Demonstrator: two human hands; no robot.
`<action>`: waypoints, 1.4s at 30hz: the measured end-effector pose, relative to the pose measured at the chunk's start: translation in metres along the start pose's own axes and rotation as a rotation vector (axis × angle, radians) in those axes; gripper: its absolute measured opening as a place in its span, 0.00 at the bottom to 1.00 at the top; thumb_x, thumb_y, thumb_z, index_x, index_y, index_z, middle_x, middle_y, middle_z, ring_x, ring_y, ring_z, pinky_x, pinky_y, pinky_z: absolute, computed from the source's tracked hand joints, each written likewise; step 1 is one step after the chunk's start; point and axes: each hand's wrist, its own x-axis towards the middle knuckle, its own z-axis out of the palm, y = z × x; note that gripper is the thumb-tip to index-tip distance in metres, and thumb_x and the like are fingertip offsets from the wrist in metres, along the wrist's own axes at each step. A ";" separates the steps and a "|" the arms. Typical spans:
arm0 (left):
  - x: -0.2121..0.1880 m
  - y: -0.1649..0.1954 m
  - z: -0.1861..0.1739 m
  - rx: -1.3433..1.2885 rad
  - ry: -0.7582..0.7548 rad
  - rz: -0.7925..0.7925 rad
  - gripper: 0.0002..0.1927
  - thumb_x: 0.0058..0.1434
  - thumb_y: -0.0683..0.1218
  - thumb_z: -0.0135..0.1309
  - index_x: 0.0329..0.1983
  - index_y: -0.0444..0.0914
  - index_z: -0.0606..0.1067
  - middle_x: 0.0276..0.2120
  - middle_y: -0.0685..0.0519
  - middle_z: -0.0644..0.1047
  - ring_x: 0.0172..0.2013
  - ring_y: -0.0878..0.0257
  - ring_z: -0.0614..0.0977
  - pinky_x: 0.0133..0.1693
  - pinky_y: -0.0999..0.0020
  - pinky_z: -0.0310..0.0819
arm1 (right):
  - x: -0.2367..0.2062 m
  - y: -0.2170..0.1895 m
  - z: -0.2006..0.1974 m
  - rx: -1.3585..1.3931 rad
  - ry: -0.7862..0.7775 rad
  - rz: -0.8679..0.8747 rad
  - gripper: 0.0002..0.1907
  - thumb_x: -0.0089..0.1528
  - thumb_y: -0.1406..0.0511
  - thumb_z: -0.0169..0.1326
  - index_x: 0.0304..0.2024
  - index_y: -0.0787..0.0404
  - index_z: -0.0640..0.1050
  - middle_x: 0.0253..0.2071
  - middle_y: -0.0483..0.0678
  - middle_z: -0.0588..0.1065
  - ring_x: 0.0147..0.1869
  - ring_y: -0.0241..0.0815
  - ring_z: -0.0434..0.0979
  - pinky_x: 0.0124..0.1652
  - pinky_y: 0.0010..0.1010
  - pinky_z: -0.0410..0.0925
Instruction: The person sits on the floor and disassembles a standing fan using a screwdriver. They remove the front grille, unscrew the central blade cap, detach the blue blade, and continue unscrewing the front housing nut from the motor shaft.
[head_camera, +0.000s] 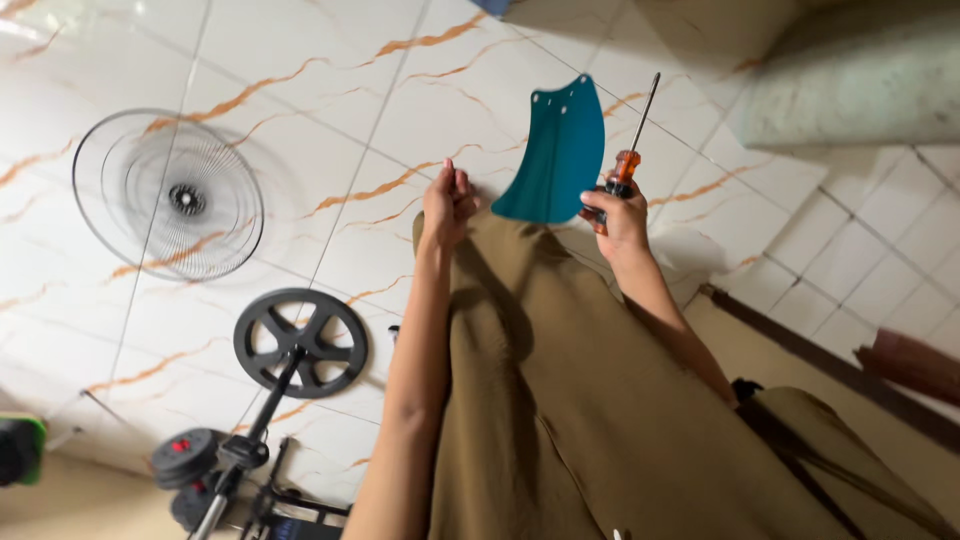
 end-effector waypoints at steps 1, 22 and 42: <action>0.009 -0.007 0.010 0.045 -0.039 -0.018 0.20 0.75 0.57 0.41 0.30 0.41 0.68 0.18 0.62 0.57 0.16 0.71 0.53 0.18 0.73 0.43 | 0.003 -0.005 -0.010 0.038 0.032 -0.018 0.24 0.52 0.78 0.61 0.50 0.61 0.71 0.34 0.51 0.75 0.29 0.43 0.75 0.29 0.33 0.71; 0.510 -0.163 0.199 1.428 0.520 0.076 0.29 0.62 0.68 0.54 0.26 0.39 0.81 0.27 0.49 0.81 0.29 0.54 0.80 0.36 0.60 0.73 | 0.463 -0.147 -0.170 0.163 0.403 -0.036 0.24 0.52 0.78 0.62 0.46 0.57 0.70 0.31 0.46 0.76 0.25 0.39 0.76 0.20 0.23 0.57; 0.984 -0.190 0.112 1.552 0.623 0.599 0.17 0.62 0.57 0.55 0.47 0.44 0.82 0.42 0.48 0.84 0.42 0.52 0.85 0.45 0.58 0.78 | 0.860 0.030 -0.166 0.299 0.364 -0.104 0.21 0.58 0.82 0.55 0.50 0.61 0.69 0.35 0.51 0.74 0.35 0.45 0.78 0.37 0.37 0.76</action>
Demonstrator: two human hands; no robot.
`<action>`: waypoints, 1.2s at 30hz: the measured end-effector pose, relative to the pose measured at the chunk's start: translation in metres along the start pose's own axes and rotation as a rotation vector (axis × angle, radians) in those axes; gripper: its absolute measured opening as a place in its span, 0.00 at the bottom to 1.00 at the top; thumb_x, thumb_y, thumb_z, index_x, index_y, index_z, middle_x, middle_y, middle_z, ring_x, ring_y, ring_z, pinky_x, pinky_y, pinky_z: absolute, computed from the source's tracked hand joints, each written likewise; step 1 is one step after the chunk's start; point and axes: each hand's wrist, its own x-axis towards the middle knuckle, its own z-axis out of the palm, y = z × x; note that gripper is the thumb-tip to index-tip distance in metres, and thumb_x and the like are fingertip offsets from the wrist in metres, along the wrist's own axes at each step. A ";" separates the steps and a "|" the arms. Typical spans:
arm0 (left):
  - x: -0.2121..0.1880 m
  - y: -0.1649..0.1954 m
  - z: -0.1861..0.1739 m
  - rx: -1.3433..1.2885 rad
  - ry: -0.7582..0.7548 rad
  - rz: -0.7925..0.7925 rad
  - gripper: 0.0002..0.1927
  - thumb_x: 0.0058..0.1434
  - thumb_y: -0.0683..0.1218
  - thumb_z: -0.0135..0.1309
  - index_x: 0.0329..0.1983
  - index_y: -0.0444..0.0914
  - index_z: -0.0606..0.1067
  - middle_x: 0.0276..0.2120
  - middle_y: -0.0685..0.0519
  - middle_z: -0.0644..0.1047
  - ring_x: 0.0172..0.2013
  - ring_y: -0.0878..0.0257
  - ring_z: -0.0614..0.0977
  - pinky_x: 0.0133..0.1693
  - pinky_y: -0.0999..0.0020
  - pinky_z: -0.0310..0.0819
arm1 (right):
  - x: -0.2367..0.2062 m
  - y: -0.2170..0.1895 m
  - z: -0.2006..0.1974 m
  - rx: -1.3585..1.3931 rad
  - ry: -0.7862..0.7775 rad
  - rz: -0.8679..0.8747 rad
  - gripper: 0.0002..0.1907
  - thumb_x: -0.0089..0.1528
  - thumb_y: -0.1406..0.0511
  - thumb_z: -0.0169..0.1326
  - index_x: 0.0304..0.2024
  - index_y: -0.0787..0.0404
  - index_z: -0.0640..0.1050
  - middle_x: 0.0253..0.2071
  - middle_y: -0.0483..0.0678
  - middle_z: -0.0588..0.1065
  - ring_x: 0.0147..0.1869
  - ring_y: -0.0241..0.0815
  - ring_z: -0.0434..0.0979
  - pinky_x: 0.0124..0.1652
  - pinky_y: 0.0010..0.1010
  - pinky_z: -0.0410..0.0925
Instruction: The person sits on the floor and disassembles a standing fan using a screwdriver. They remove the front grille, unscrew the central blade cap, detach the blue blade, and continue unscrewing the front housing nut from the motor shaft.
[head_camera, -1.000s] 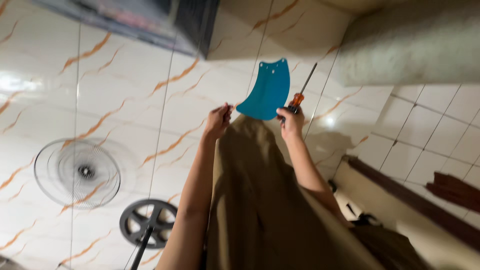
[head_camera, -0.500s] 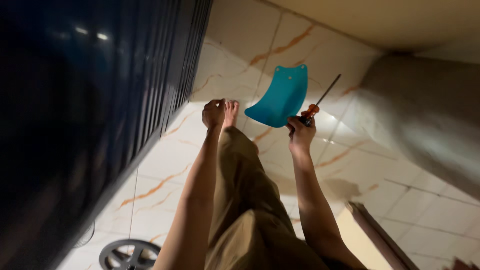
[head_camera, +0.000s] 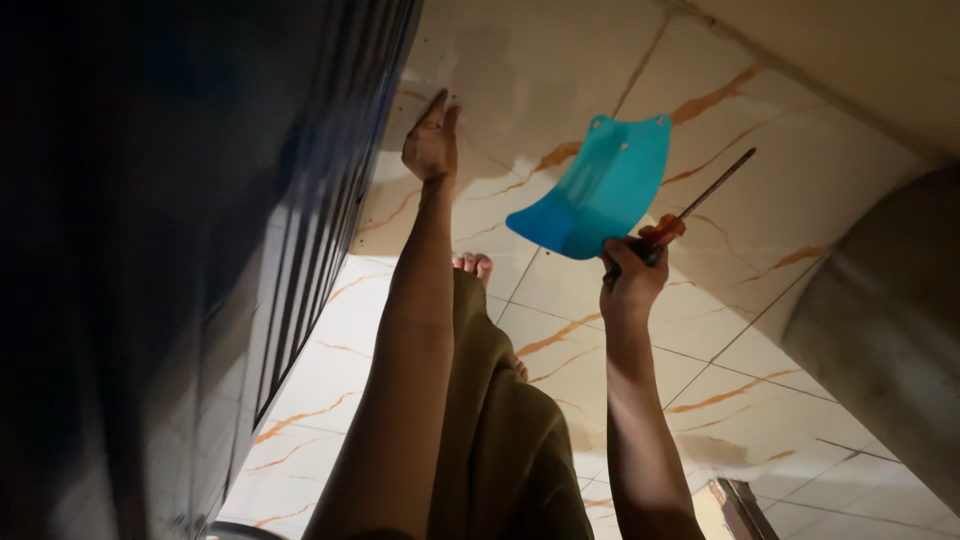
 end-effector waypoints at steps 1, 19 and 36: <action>0.003 -0.003 0.005 -0.035 -0.004 0.021 0.17 0.62 0.56 0.54 0.47 0.42 0.82 0.42 0.47 0.84 0.42 0.52 0.85 0.46 0.58 0.78 | -0.001 0.002 -0.004 -0.022 0.008 -0.002 0.21 0.58 0.82 0.55 0.50 0.61 0.69 0.35 0.51 0.74 0.36 0.45 0.78 0.37 0.38 0.75; -0.158 0.006 -0.155 -0.950 -0.485 -0.481 0.15 0.70 0.54 0.54 0.32 0.41 0.77 0.17 0.63 0.63 0.17 0.73 0.59 0.20 0.74 0.50 | -0.188 -0.058 -0.085 0.030 -0.141 0.071 0.23 0.54 0.82 0.54 0.49 0.62 0.71 0.32 0.50 0.74 0.32 0.42 0.76 0.32 0.28 0.69; -0.431 -0.095 -0.544 -1.919 0.020 -0.602 0.09 0.70 0.45 0.43 0.40 0.36 0.72 0.27 0.52 0.74 0.25 0.65 0.72 0.28 0.74 0.66 | -0.533 -0.167 -0.082 -0.761 -0.534 0.203 0.26 0.48 0.78 0.60 0.49 0.61 0.72 0.33 0.46 0.73 0.30 0.38 0.77 0.29 0.31 0.73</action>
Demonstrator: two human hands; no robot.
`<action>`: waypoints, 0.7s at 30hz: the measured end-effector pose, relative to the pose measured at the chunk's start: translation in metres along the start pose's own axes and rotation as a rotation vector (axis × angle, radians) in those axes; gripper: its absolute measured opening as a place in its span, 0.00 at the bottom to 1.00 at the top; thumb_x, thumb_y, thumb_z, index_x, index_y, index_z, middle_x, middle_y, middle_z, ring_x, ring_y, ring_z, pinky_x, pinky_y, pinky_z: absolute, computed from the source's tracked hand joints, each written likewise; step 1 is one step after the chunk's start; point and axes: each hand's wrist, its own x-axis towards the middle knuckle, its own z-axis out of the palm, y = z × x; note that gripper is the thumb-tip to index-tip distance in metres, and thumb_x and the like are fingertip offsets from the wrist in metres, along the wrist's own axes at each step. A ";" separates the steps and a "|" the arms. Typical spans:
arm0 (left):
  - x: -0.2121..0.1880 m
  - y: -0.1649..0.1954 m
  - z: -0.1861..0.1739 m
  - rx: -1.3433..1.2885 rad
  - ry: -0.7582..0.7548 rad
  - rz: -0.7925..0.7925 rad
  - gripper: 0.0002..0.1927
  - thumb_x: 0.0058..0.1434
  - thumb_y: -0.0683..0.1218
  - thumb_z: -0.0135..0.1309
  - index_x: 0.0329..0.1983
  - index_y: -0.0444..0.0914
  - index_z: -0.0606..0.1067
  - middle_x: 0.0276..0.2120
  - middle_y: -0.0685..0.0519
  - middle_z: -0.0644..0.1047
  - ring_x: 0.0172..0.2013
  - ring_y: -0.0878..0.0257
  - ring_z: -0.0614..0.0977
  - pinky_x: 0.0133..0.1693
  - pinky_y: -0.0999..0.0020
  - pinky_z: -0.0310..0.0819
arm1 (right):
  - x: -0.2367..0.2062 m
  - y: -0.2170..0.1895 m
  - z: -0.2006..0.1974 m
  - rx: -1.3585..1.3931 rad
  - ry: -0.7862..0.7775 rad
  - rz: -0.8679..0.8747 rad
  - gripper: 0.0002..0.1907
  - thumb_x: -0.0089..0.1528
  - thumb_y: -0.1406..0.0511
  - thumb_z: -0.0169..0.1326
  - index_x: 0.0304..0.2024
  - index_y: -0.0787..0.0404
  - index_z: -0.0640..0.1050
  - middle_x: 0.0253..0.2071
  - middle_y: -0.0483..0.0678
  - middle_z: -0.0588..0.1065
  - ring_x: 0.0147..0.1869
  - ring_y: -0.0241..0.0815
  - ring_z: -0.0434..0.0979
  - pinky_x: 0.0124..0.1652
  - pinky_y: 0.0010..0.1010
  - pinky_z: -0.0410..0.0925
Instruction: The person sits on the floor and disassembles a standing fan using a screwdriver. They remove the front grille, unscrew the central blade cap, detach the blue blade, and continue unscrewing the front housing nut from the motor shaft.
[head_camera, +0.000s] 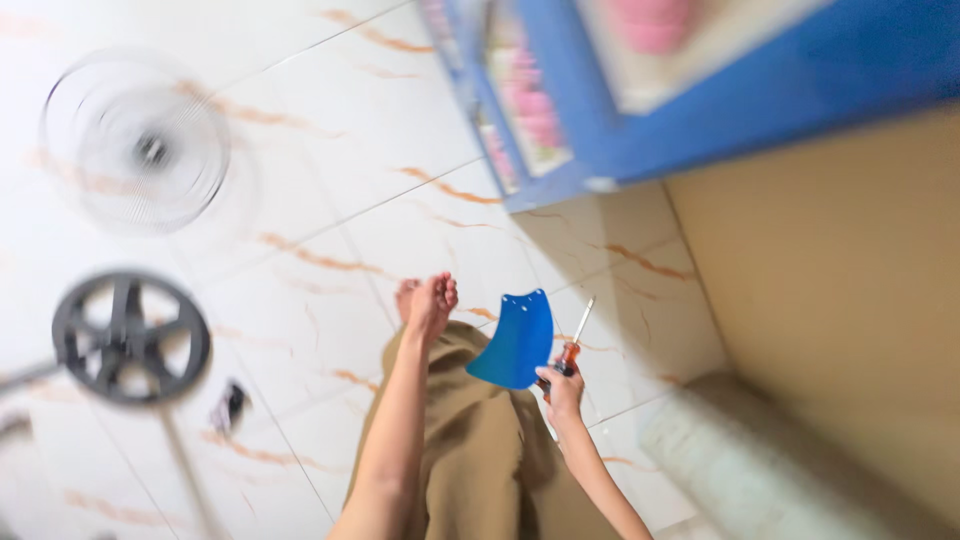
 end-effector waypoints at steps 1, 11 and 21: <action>-0.015 0.012 -0.012 -0.089 -0.008 0.033 0.10 0.70 0.45 0.43 0.41 0.35 0.73 0.29 0.52 0.75 0.27 0.64 0.74 0.31 0.74 0.69 | -0.010 -0.005 0.019 -0.030 -0.056 -0.026 0.25 0.49 0.78 0.60 0.49 0.62 0.72 0.32 0.45 0.72 0.29 0.38 0.75 0.28 0.31 0.72; -0.058 0.195 -0.147 -0.352 0.244 0.327 0.10 0.69 0.41 0.43 0.49 0.34 0.73 0.32 0.51 0.76 0.29 0.65 0.76 0.34 0.72 0.74 | -0.023 -0.009 0.308 -0.276 -0.351 -0.105 0.23 0.52 0.76 0.59 0.49 0.58 0.70 0.33 0.46 0.73 0.32 0.41 0.78 0.31 0.33 0.73; -0.018 0.338 -0.341 -0.004 0.661 0.277 0.15 0.72 0.43 0.41 0.43 0.31 0.79 0.29 0.54 0.78 0.28 0.68 0.77 0.32 0.73 0.73 | 0.015 0.137 0.576 -0.456 -0.437 -0.027 0.20 0.55 0.75 0.57 0.46 0.53 0.67 0.33 0.45 0.72 0.35 0.42 0.78 0.32 0.38 0.73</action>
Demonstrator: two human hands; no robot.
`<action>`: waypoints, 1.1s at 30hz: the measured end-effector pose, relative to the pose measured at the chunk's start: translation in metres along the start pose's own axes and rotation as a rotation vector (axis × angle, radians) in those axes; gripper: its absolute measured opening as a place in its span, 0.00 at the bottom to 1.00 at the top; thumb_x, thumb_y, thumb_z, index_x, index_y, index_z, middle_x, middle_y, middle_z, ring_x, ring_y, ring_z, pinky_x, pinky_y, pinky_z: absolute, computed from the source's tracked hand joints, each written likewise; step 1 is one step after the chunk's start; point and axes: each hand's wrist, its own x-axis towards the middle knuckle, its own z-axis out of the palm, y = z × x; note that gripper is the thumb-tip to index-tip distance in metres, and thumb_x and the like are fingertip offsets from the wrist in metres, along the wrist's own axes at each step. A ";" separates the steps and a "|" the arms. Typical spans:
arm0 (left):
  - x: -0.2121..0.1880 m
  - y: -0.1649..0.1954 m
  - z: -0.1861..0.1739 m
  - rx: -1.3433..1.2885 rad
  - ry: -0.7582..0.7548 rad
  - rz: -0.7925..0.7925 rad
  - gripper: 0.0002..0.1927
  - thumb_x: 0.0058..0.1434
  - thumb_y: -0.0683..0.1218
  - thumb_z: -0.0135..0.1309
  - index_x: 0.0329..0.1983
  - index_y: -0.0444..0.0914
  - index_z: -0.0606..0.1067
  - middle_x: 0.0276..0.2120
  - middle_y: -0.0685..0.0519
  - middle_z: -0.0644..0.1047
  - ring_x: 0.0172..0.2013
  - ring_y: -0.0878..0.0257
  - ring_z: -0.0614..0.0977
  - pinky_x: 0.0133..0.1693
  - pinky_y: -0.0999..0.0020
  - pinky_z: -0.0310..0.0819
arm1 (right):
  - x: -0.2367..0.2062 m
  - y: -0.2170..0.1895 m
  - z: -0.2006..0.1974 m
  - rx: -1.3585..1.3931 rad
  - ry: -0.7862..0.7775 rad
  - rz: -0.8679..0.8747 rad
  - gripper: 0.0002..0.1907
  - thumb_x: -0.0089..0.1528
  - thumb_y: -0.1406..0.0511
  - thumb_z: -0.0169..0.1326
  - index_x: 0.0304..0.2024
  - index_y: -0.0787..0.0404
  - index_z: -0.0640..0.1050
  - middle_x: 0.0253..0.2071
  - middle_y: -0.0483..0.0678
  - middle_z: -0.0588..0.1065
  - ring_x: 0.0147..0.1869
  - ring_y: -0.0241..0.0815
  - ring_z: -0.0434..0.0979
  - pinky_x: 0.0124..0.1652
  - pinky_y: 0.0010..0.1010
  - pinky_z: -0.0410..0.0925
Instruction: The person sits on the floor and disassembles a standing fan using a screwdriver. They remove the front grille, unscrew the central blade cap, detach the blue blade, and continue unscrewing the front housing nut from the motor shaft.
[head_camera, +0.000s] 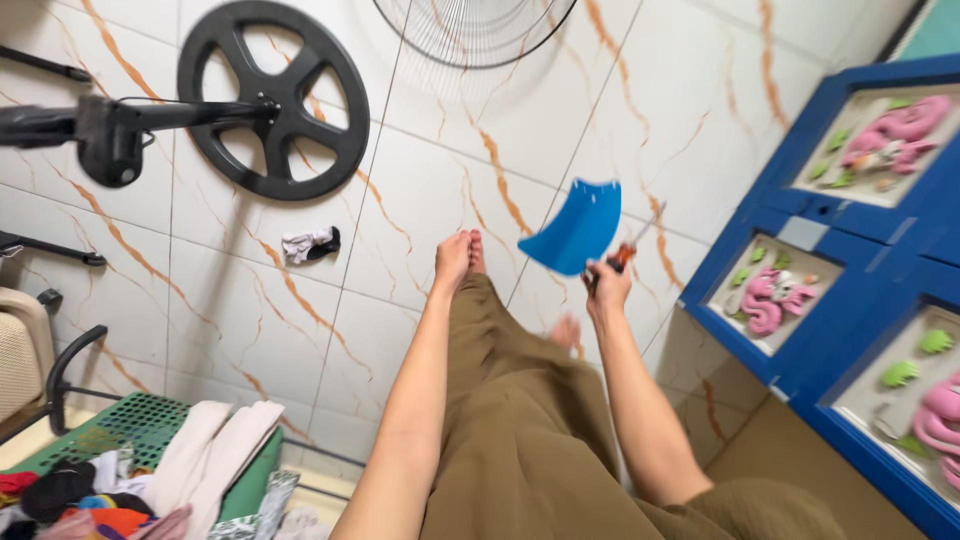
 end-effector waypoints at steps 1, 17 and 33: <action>0.019 0.005 -0.008 0.031 0.000 0.035 0.16 0.71 0.42 0.41 0.42 0.31 0.80 0.29 0.54 0.79 0.28 0.69 0.77 0.33 0.73 0.74 | 0.020 0.010 0.018 -0.017 -0.005 0.006 0.20 0.56 0.76 0.57 0.46 0.54 0.68 0.33 0.45 0.72 0.35 0.43 0.78 0.32 0.38 0.74; 0.291 0.017 0.055 0.741 0.122 0.273 0.09 0.64 0.40 0.50 0.39 0.36 0.82 0.36 0.44 0.82 0.36 0.49 0.85 0.42 0.58 0.78 | 0.366 0.072 0.138 -0.426 0.082 -0.093 0.21 0.52 0.77 0.60 0.46 0.60 0.72 0.37 0.47 0.73 0.34 0.41 0.78 0.29 0.33 0.75; 0.475 -0.012 0.162 0.956 0.032 0.819 0.11 0.60 0.37 0.57 0.45 0.39 0.80 0.46 0.53 0.80 0.48 0.54 0.81 0.45 0.60 0.79 | 0.465 0.086 0.152 -1.005 0.208 -0.496 0.26 0.53 0.72 0.66 0.53 0.62 0.72 0.40 0.50 0.80 0.43 0.45 0.81 0.48 0.36 0.73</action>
